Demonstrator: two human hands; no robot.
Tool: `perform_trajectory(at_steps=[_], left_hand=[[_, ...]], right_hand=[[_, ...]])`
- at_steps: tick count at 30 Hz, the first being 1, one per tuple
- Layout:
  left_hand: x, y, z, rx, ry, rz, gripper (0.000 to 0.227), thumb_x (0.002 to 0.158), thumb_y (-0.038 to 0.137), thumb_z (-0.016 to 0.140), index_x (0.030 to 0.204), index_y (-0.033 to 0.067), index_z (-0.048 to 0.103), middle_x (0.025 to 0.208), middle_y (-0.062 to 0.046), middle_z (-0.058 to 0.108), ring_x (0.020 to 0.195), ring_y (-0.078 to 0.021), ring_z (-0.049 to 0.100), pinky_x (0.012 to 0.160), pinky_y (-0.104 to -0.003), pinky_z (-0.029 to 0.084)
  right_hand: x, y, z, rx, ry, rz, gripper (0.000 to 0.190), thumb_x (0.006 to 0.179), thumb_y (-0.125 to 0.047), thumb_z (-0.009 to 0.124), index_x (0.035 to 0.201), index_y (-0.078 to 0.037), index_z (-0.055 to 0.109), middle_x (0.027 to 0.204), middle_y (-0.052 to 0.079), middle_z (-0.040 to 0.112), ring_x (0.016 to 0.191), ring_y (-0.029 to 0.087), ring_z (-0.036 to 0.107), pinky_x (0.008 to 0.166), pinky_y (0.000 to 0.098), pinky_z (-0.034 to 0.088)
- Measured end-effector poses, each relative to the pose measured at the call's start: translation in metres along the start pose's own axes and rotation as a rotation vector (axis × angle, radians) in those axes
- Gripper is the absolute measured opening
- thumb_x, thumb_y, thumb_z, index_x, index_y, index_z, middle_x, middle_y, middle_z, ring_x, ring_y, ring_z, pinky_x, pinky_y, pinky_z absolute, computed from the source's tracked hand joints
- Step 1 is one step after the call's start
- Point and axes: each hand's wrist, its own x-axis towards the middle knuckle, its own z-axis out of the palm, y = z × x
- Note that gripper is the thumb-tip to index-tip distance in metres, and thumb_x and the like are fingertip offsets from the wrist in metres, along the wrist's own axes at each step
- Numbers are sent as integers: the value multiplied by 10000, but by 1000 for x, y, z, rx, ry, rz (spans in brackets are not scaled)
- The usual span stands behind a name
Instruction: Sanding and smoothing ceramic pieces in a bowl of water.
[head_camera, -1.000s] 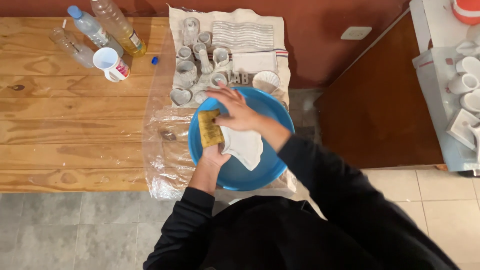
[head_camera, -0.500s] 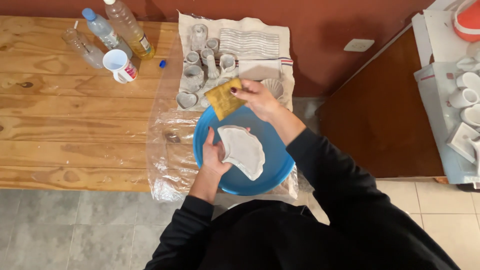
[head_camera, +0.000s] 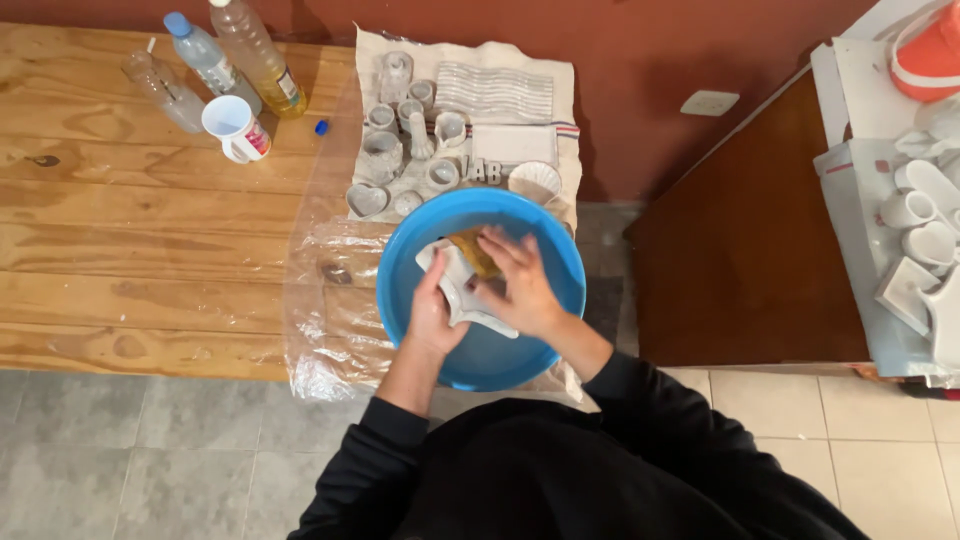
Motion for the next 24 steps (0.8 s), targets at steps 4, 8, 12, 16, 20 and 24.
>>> perform_trajectory(at_steps=[4,8,12,16,20,24], left_hand=[[6,-20,-9,34,46,19,471,1029,391,591,1415,120,586,1302,-61,677,1170,-229,656,987,-398,516],[-4,-34,-3,98,94,96,474,983,296,625,1415,112,556,1307,-91,654,1148,-256,661,953,-412,550],[-11,-44,-7,264,39,317,635,889,73,666,1479,182,460,1404,-63,586,1266,-240,603,1051,-398,513],[-15,-29,6,104,-55,301,544,981,225,554,1509,175,433,1443,-61,560,1321,-241,556,1109,-396,455],[-14,-27,-6,-30,-60,260,557,1078,480,417,1517,139,447,1464,-56,548,1351,-229,517,1149,-391,388],[7,-12,-24,9,-99,267,604,1088,520,403,1531,111,440,1511,-51,515,1396,-210,477,1185,-373,356]], right_hand=[[-3,9,8,273,-75,180,596,837,-174,784,1374,-24,572,1377,226,599,1252,380,586,1043,412,467],[-13,30,16,285,46,468,299,1000,-87,634,1295,-67,681,1163,183,743,1049,323,742,934,358,566],[-20,7,0,208,136,438,325,1020,-1,553,1334,-16,635,1169,224,717,1054,381,726,936,390,566],[-23,-26,8,252,103,292,489,910,48,552,1397,13,558,1280,241,667,1140,409,683,974,419,540],[-25,-38,35,236,-8,321,498,932,12,558,1430,14,522,1446,242,563,1325,393,530,1126,441,400],[7,-65,33,382,-103,243,528,965,39,488,1492,41,448,1610,253,401,1539,395,311,1254,437,251]])
